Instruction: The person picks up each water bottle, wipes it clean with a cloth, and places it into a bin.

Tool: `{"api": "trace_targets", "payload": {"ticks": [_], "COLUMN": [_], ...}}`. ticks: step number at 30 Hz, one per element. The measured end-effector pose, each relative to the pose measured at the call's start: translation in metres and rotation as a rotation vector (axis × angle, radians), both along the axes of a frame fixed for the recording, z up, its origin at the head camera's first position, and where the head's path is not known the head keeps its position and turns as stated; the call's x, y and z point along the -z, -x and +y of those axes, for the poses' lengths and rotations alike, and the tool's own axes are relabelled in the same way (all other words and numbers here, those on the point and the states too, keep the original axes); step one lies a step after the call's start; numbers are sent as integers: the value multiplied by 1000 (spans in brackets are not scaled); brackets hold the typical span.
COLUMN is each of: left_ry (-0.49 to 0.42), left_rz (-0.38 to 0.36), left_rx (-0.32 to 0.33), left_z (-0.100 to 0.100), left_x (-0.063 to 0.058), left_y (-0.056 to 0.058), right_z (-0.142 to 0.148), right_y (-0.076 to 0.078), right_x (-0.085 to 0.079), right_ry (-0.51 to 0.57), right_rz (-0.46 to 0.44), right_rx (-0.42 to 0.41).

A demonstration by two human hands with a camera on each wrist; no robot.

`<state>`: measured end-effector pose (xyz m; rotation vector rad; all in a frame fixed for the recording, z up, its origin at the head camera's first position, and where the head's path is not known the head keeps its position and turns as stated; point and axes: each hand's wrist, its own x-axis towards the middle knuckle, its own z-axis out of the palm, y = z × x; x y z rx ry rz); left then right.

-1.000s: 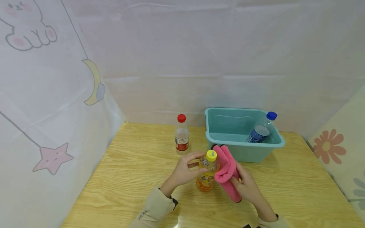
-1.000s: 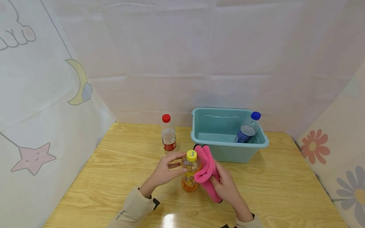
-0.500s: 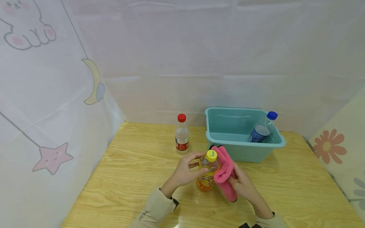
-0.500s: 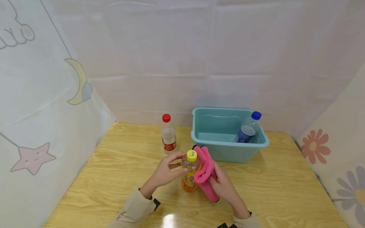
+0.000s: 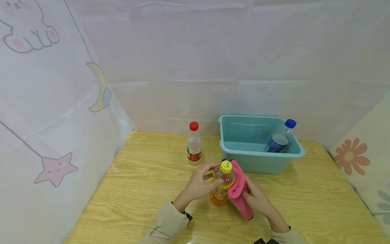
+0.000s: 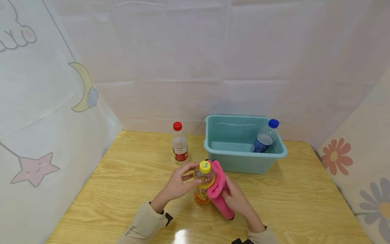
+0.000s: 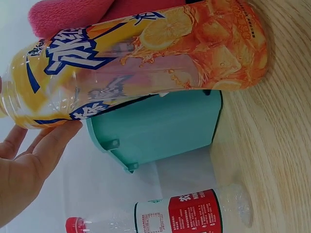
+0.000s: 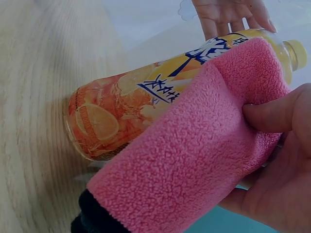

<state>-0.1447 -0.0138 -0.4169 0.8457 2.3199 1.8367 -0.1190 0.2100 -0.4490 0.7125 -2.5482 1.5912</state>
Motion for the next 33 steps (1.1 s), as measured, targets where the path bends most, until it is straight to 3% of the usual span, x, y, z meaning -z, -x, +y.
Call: {"api": "trace_targets", "payload": {"ticks": [9, 21, 29, 33], "left_ry": [-1, 22, 14, 8], "left_rz": [-10, -34, -43, -51], "left_rx": [4, 22, 76, 85], "left_z": [0, -2, -6, -7], "left_x": [1, 0, -28, -32], "left_y": [0, 4, -5, -5], "right_z": [-2, -8, -11, -13], "right_y": [1, 5, 7, 6], "right_x": [10, 19, 26, 27], "right_ry": [17, -41, -93, -105], "right_rz": [-83, -213, -218, -223], "right_rx": [-36, -40, -30, -14]}}
